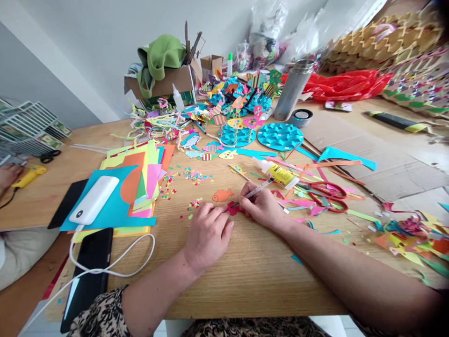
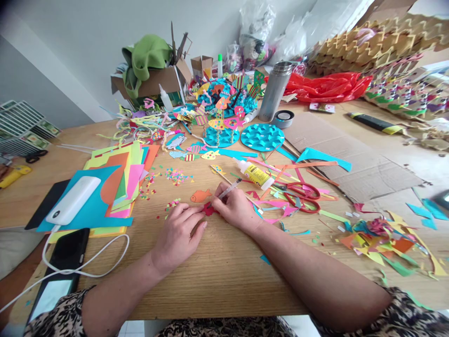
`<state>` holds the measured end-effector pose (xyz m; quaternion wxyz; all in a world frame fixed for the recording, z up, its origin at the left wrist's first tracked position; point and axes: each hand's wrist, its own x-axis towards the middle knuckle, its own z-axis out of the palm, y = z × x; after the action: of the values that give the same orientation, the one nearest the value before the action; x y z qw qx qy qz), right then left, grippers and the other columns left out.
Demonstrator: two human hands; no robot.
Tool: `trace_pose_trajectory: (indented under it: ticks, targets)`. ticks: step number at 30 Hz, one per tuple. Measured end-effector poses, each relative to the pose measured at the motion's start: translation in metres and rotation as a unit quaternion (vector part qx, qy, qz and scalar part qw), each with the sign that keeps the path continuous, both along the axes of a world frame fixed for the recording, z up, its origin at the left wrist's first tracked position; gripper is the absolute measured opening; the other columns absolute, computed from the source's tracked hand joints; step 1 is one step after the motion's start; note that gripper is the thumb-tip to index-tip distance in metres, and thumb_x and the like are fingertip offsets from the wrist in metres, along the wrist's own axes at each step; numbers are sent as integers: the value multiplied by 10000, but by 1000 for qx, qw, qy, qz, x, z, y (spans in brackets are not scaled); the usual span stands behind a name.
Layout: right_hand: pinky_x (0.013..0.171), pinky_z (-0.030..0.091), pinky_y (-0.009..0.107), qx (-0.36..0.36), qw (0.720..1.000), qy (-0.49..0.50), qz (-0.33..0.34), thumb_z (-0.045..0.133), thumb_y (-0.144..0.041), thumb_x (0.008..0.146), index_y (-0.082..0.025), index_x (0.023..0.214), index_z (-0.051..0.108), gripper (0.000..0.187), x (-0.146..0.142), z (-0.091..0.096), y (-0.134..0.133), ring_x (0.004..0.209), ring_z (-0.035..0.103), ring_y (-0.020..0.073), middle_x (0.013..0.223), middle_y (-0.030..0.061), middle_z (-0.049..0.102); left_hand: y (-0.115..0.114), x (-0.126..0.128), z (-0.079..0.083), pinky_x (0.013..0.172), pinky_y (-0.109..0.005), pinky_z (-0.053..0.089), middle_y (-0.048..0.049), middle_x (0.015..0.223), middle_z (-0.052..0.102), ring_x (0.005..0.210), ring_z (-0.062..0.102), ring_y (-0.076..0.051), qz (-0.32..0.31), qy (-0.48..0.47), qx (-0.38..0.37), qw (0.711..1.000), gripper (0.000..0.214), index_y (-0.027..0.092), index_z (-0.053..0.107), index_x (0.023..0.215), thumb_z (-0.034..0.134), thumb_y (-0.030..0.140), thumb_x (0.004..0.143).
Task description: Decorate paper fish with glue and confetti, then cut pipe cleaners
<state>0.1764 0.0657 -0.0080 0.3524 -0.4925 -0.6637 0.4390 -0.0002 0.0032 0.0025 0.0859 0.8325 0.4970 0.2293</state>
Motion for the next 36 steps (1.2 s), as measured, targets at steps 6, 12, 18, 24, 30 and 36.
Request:
trace_pose_trajectory:
  ticks: [6,12,18,24,30,36]
  targets:
    - [419,327,208,-6,1000,-1,3,548,-253,763,-220,692,474,107,0,1,0,439,469,101,515,-42,545,-1,1,0,908,-463,479,-45,1106,689,995,514,-256,2,1,0,1000,147,195,672,984,547,194,907]
    - [425,325,210,-9,1000,-2,4,543,-238,766,-220,693,472,104,0,2,-1,446,477,102,515,-45,541,0,1,1,905,-462,479,-43,1103,689,991,520,-257,0,2,1,1000,142,193,670,974,546,192,906]
    - [428,316,215,-3,1000,-1,4,534,-237,770,-220,693,468,102,0,2,-1,443,468,101,518,-44,539,-1,0,1,907,-461,477,-44,1102,687,990,523,-258,0,3,3,1000,141,196,670,974,548,192,906]
    - [432,318,217,1,1000,-1,9,528,-233,775,-217,697,475,95,0,0,0,442,468,100,517,-42,542,-1,0,0,909,-460,475,-46,1106,686,998,513,-257,-1,4,2,1000,136,185,666,982,556,192,904]
    - [428,312,217,2,1000,-1,4,526,-237,769,-219,693,472,95,0,-1,0,439,465,99,513,-43,539,-1,0,-1,902,-460,475,-45,1099,687,986,509,-257,0,3,2,1000,139,185,669,978,550,192,906]
    - [428,314,216,1,1000,-3,5,529,-241,772,-217,695,480,95,0,0,0,440,466,97,522,-39,547,0,0,-1,903,-460,475,-50,1098,685,989,507,-255,-2,1,1,1000,143,176,667,984,546,194,909]
